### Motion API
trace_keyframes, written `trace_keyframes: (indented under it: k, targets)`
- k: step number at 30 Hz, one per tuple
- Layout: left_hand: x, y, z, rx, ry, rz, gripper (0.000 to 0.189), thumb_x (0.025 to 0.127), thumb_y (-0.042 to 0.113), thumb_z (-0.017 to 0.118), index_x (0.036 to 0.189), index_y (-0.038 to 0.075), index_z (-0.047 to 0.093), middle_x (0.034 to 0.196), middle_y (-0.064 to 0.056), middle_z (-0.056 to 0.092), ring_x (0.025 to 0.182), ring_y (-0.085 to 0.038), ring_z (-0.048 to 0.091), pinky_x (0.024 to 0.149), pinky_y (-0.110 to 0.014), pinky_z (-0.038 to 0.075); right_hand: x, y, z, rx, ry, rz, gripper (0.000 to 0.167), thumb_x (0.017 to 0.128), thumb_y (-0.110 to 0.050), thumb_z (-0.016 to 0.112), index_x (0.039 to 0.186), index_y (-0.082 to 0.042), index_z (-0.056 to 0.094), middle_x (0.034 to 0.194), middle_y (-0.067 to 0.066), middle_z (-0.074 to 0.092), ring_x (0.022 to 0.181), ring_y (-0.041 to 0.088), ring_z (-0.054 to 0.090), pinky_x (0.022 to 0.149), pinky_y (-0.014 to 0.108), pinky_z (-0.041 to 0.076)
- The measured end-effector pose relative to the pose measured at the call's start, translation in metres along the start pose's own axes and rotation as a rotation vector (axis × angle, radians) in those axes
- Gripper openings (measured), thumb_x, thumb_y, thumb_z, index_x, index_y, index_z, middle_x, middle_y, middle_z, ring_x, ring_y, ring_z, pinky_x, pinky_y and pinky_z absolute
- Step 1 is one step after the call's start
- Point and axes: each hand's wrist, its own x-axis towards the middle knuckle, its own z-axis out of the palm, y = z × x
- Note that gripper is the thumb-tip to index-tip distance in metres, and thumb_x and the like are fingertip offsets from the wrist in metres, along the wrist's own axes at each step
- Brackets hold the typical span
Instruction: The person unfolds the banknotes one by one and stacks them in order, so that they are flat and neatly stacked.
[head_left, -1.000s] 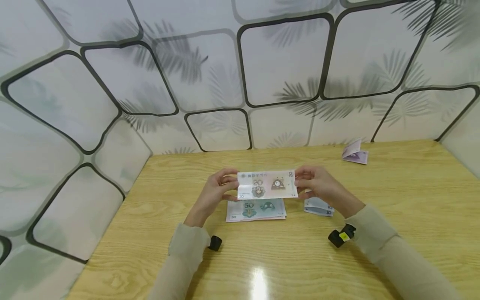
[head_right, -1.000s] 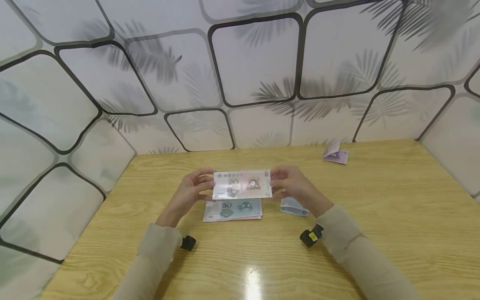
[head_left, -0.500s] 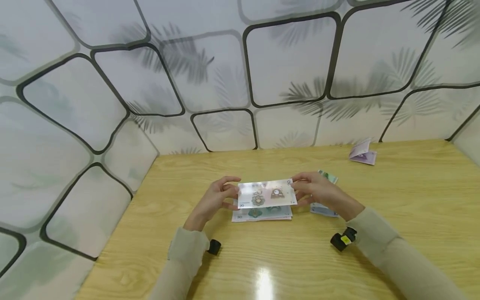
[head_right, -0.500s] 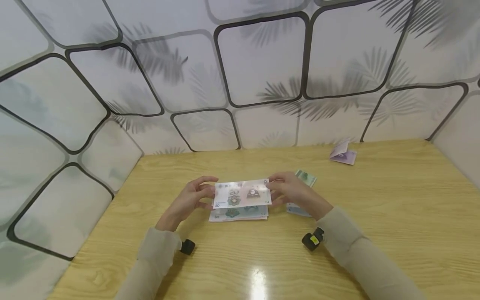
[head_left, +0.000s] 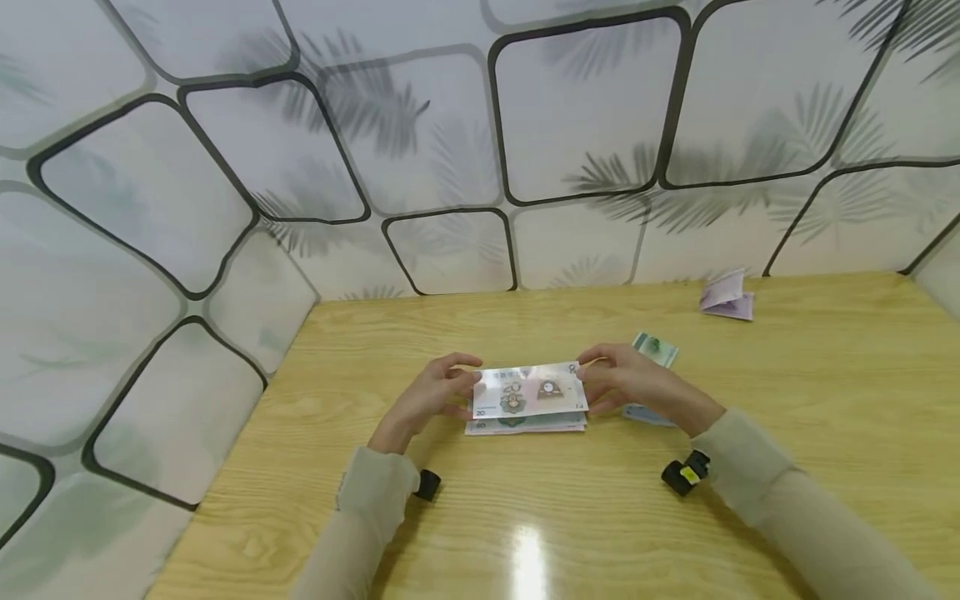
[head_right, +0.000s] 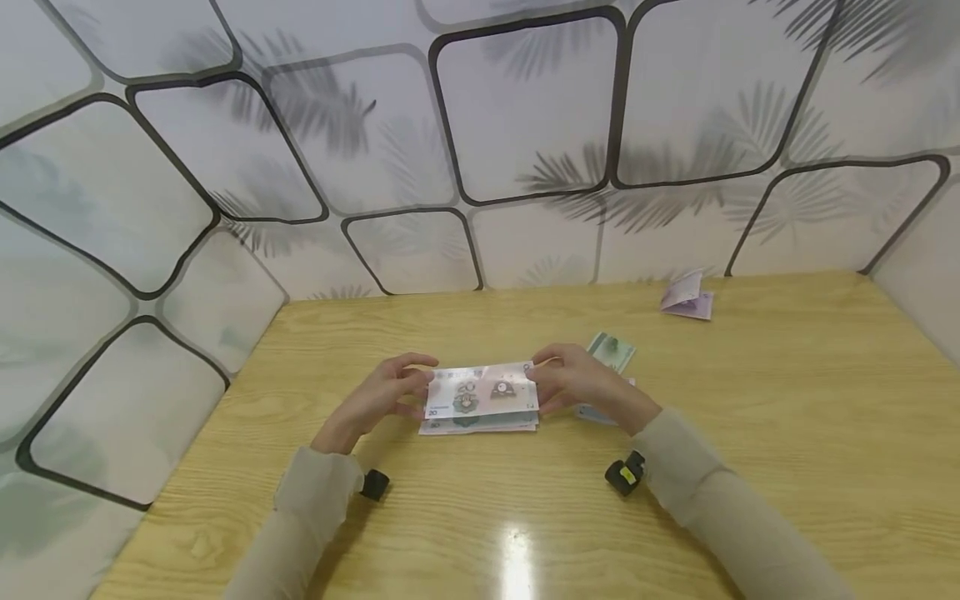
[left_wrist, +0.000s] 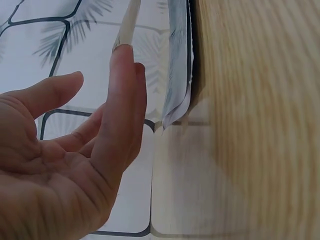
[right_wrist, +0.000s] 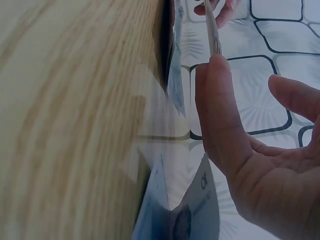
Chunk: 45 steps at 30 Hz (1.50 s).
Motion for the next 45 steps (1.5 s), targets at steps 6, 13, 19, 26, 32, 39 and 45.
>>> trace_keyframes:
  k: [6,13,19,26,32,39,45]
  targets:
    - [-0.003,0.003,0.000,0.098,0.004,-0.033,0.041,0.106,0.013,0.054,0.142,-0.005,0.048,0.117,-0.021,0.059,0.089,-0.023,0.061,0.063,-0.031,0.062,0.004,0.003,0.002,0.010,-0.023,0.012,0.052,0.106,-0.013,0.052,0.141,0.019,0.032,0.116,0.027,0.061,0.091,0.029,0.069,0.082,0.040,0.061]
    - [-0.002,0.009,0.000,0.187,-0.006,-0.043,0.045,0.106,0.017,0.055,0.145,-0.005,0.046,0.110,-0.019,0.059,0.079,-0.021,0.060,0.062,-0.030,0.061,0.002,0.007,0.001,0.010,-0.041,-0.010,0.052,0.106,-0.014,0.051,0.141,0.019,0.032,0.119,0.030,0.060,0.093,0.030,0.069,0.082,0.039,0.061]
    - [-0.004,0.008,0.001,0.200,-0.025,-0.043,0.046,0.107,0.017,0.055,0.145,-0.006,0.044,0.119,-0.022,0.058,0.085,-0.023,0.062,0.065,-0.032,0.062,0.001,0.007,0.000,0.017,-0.041,-0.015,0.049,0.107,-0.013,0.049,0.140,0.019,0.033,0.123,0.032,0.057,0.094,0.030,0.068,0.082,0.039,0.061]
    - [-0.005,0.009,-0.002,0.206,-0.018,-0.052,0.046,0.107,0.017,0.054,0.145,-0.006,0.044,0.117,-0.023,0.058,0.089,-0.026,0.063,0.065,-0.034,0.062,-0.001,0.005,-0.001,0.021,-0.043,-0.010,0.049,0.107,-0.012,0.047,0.141,0.020,0.029,0.123,0.033,0.057,0.094,0.030,0.068,0.082,0.039,0.061]
    - [-0.008,0.008,-0.006,0.180,-0.029,-0.065,0.046,0.108,0.018,0.052,0.146,-0.006,0.043,0.121,-0.024,0.058,0.095,-0.027,0.066,0.068,-0.035,0.063,-0.001,0.005,0.000,0.027,-0.058,0.001,0.054,0.106,-0.013,0.050,0.143,0.019,0.026,0.123,0.032,0.056,0.096,0.032,0.069,0.083,0.040,0.061]
    - [-0.010,0.005,-0.007,0.151,-0.044,-0.059,0.046,0.108,0.018,0.052,0.147,-0.006,0.042,0.116,-0.022,0.058,0.093,-0.026,0.065,0.069,-0.036,0.063,0.000,0.006,0.002,-0.015,-0.049,0.005,0.053,0.105,-0.014,0.053,0.142,0.018,0.031,0.121,0.031,0.057,0.098,0.034,0.068,0.084,0.041,0.061]
    - [-0.011,0.005,-0.010,0.175,-0.029,-0.053,0.046,0.108,0.018,0.052,0.145,-0.008,0.043,0.120,-0.025,0.058,0.099,-0.032,0.066,0.073,-0.039,0.063,-0.001,0.003,0.003,-0.060,-0.043,0.003,0.047,0.106,-0.012,0.052,0.139,0.017,0.036,0.122,0.030,0.056,0.096,0.031,0.068,0.083,0.041,0.061]
